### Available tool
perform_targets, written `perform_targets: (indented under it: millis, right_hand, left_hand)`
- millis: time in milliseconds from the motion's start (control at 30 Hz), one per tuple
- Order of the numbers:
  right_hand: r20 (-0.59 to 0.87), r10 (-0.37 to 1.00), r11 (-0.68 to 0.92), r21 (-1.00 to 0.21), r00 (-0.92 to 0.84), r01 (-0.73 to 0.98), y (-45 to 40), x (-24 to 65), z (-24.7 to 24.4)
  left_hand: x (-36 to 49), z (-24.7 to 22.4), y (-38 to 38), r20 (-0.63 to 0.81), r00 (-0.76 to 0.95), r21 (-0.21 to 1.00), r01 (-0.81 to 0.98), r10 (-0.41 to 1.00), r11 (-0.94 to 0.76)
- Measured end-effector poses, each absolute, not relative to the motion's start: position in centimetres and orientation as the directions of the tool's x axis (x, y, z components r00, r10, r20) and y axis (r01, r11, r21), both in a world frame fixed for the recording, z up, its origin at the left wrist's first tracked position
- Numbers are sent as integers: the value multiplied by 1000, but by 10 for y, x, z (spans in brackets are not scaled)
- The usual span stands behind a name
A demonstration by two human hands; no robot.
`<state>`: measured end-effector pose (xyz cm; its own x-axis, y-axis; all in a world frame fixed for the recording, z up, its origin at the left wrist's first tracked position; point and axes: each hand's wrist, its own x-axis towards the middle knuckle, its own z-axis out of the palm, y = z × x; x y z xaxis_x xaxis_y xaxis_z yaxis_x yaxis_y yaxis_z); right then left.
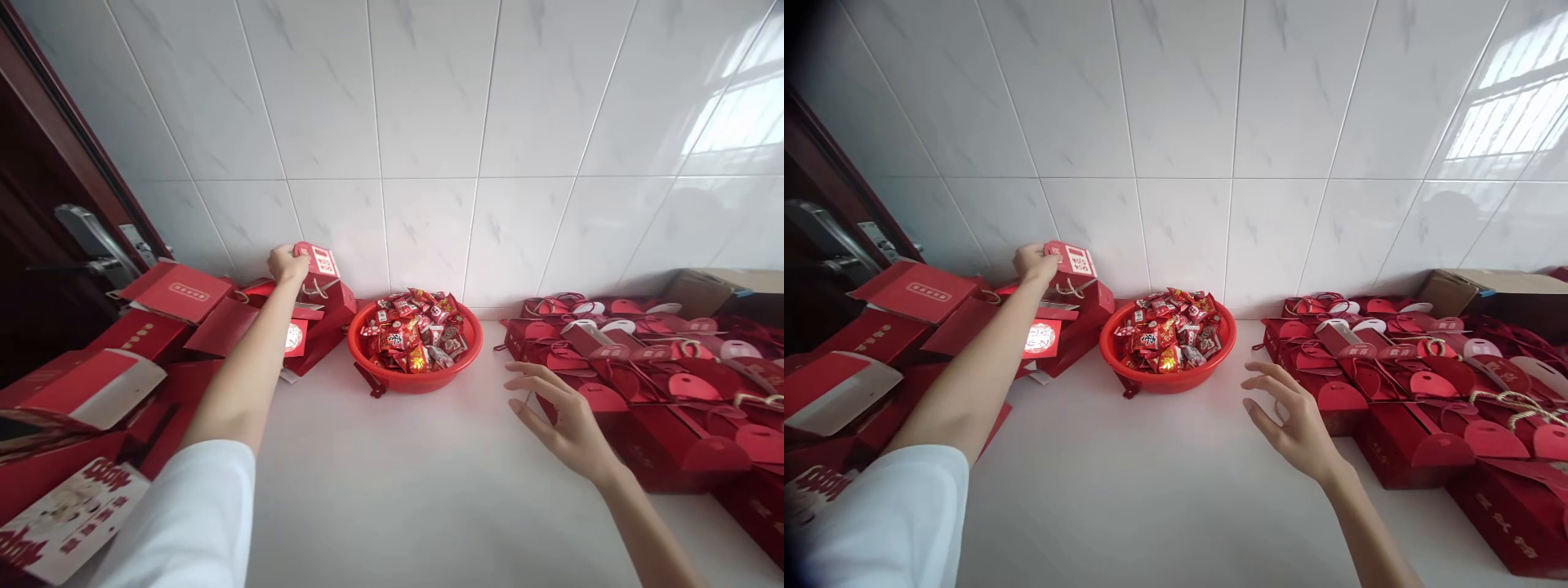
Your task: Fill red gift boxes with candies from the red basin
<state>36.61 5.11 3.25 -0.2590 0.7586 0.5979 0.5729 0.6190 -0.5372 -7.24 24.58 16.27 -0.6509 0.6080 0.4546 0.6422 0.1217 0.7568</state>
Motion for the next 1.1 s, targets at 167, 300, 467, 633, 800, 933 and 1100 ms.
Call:
perform_targets:
  millis: [167,300,467,633,800,933,1100]
  right_hand:
    - [560,780,613,-597,-279,517,68,359,31]
    - [522,812,583,-721,-261,374,91,344,46]
    - [535,842,538,-820,-72,196,105,323,85]
    - [512,826,563,-772,-236,295,86,302,92]
    - [416,834,550,-685,-362,479,72,280,63]
    - [344,855,506,-719,-388,477,72,279,51]
    - [263,845,470,-781,-466,411,68,294,47]
  left_hand:
    - [-42,184,216,720,-257,573,745,645,-342]
    - [-3,187,157,737,181,354,718,651,-600]
    - [41,152,79,570,656,52,572,495,-819]
    - [60,112,47,444,811,-153,487,381,-860]
    - [67,89,41,460,815,-186,476,352,-860]
    - [70,77,40,450,823,-180,464,347,-867]
    - [67,70,38,385,805,-75,515,451,-854]
